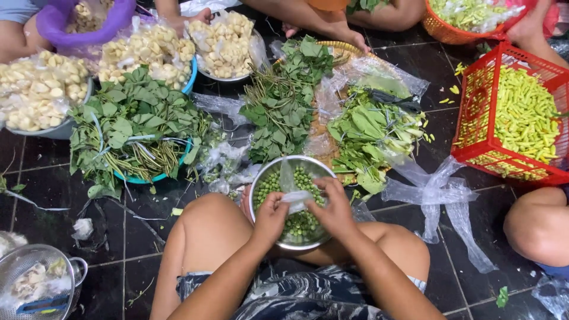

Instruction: A person is portioning green peas from a large metal bowl into small individual plastic bags while sitting on the floor.

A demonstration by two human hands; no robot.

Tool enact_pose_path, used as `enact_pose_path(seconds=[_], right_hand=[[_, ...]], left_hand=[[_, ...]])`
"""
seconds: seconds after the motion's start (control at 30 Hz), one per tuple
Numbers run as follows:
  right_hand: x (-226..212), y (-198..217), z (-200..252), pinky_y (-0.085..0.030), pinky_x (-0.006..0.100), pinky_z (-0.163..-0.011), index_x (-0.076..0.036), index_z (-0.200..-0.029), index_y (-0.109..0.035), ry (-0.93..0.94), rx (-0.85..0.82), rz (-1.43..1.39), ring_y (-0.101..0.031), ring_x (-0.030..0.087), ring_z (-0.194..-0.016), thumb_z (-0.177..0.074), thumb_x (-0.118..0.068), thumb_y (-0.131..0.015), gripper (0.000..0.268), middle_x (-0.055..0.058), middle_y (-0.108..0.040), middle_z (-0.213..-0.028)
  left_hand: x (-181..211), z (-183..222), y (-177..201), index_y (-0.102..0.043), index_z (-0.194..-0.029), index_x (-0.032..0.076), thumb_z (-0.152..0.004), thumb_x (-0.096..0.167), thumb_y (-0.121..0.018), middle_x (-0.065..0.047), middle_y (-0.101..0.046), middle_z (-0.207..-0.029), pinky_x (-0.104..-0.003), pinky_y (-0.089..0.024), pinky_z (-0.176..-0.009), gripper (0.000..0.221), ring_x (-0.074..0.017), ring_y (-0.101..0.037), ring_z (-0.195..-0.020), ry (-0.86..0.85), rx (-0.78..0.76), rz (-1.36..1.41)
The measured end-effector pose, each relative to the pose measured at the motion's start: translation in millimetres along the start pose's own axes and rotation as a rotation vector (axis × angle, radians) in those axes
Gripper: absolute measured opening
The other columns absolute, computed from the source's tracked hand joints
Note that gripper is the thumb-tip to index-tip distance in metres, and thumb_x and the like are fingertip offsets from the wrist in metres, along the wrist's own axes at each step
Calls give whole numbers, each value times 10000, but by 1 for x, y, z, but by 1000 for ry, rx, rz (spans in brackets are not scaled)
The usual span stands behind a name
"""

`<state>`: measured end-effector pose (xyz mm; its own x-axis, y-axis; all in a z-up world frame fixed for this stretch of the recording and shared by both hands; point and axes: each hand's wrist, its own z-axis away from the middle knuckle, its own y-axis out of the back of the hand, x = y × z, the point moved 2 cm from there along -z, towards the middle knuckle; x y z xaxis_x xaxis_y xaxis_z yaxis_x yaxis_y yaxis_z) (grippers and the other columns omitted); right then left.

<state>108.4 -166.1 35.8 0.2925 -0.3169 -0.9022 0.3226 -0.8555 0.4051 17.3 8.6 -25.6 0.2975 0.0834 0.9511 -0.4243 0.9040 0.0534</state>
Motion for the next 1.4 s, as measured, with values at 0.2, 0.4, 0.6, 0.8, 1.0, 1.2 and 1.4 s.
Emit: enact_pose_path(seconds=[0.2, 0.4, 0.6, 0.8, 1.0, 1.2, 1.4], right_hand=[[-37, -30, 24, -556, 385, -937, -59, -1135, -682, 475, -168, 127, -688, 333, -1079, -939, -11, -531, 252, 106, -680, -1107], [40, -37, 15, -599, 331, -786, -192, -1041, -662, 361, -186, 804, -743, 216, -971, -900, -272, -666, 162, 13, -719, -1061], [5, -26, 8, -578, 450, -898, -96, -1111, -716, 400, -391, 467, -713, 370, -1073, -802, -117, -741, 311, 146, -731, -1120], [0, -16, -17, -533, 472, -972, -69, -1082, -757, 253, -36, 16, -691, 376, -1099, -916, -83, -703, 175, 170, -735, -1070], [21, -40, -18, -332, 680, -1151, -109, -1583, -365, -361, -540, 450, -402, 549, -1417, -627, -639, -909, 1221, 358, -408, -1491], [50, -102, 8, -435, 697, -1035, -121, -1542, -406, -307, -686, 689, -369, 500, -1397, -702, -569, -817, 1036, 258, -293, -1558], [63, -105, 16, -608, 537, -886, -25, -1268, -626, -181, -714, 708, -600, 475, -1100, -792, -145, -741, 504, 194, -467, -1245]], left_hand=[[20, 9, -11, -563, -1133, 103, -921, 33, -534, 19, -615, -761, -203, -461, -595, 225, -71, -542, -649, -48, -24, 300], [58, 27, 5, -691, -1141, 255, -867, 368, -759, -22, -730, -1001, -396, -528, -867, 304, -275, -706, -980, -443, -44, -576], [90, 16, 30, -318, -1555, 154, -645, 213, -868, -166, -539, -1481, -682, 19, -1208, 1064, -325, -316, -1520, -490, -286, -991], [32, -23, 40, -668, -1238, 157, -698, 135, -806, -65, -752, -1033, -608, -179, -1227, 557, -287, -661, -1107, -661, -28, -683], [41, -23, 49, -709, -1114, 165, -741, 257, -858, -47, -743, -957, -418, -499, -1003, 412, -286, -701, -938, -763, 131, -332], [60, -8, 40, -712, -1071, 123, -737, 182, -844, -84, -727, -924, -407, -505, -929, 364, -328, -691, -882, -848, 125, -304], [57, -11, 43, -709, -1055, 121, -738, 150, -829, -72, -729, -905, -384, -512, -880, 340, -306, -699, -859, -835, 162, -287]])
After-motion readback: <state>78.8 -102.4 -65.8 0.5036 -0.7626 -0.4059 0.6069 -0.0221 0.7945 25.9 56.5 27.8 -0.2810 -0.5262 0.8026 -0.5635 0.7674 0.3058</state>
